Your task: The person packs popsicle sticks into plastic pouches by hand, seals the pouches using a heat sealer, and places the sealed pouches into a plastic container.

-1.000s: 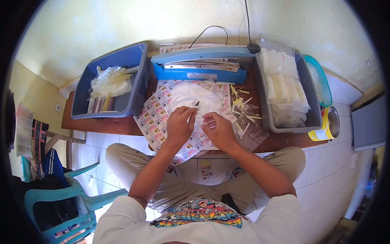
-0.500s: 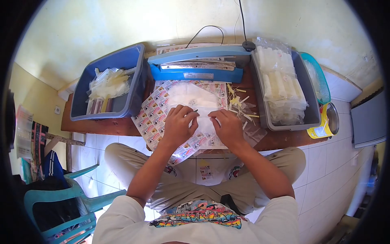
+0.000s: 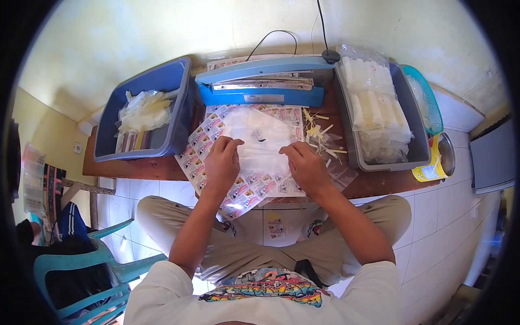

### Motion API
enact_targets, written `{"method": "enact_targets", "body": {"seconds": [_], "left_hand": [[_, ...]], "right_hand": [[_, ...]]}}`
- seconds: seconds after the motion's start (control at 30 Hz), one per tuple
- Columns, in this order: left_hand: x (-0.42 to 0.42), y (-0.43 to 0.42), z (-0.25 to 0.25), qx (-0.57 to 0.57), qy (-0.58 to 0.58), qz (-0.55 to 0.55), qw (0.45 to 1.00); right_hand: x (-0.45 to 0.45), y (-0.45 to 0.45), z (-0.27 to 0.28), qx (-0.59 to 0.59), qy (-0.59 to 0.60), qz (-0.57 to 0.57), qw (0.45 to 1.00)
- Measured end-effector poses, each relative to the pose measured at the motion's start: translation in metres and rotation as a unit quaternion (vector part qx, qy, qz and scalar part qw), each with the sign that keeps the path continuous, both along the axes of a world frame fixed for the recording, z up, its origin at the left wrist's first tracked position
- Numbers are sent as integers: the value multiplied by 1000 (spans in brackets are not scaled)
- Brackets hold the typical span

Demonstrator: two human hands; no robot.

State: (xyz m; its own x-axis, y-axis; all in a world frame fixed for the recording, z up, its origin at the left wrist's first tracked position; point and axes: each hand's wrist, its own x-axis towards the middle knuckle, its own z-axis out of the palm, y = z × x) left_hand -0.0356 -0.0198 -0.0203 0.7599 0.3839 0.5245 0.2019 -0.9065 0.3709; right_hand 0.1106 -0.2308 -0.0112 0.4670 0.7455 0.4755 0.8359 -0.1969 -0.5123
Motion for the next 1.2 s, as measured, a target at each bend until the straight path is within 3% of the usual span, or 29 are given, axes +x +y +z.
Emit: {"method": "enact_targets", "body": {"seconds": [0.07,0.4,0.5,0.57,0.63,0.93,1.2], "left_hand": [[-2,-1,2,-13,-10,11,1000],[-13,-2,1,5,32,-28,999],[-14,-5,5,-20,50,-47,997],[-16,-7,10,-36,54,-64,996],[-19,-11,16,-143,53,-103,983],[-24,-10,22,-232,17,-178,956],[-31,2,45,-297,-13,-133,945]], "right_hand": [[0,1,6,-11,-72,-4,997],[2,-1,9,-11,-78,-16,997],[0,-3,8,-24,-56,-16,998],[0,-4,3,-27,19,-13,999],[-3,-6,9,-34,40,3,999],[-5,-11,31,-63,141,75,985],[-10,-4,37,-41,164,64,984]]}}
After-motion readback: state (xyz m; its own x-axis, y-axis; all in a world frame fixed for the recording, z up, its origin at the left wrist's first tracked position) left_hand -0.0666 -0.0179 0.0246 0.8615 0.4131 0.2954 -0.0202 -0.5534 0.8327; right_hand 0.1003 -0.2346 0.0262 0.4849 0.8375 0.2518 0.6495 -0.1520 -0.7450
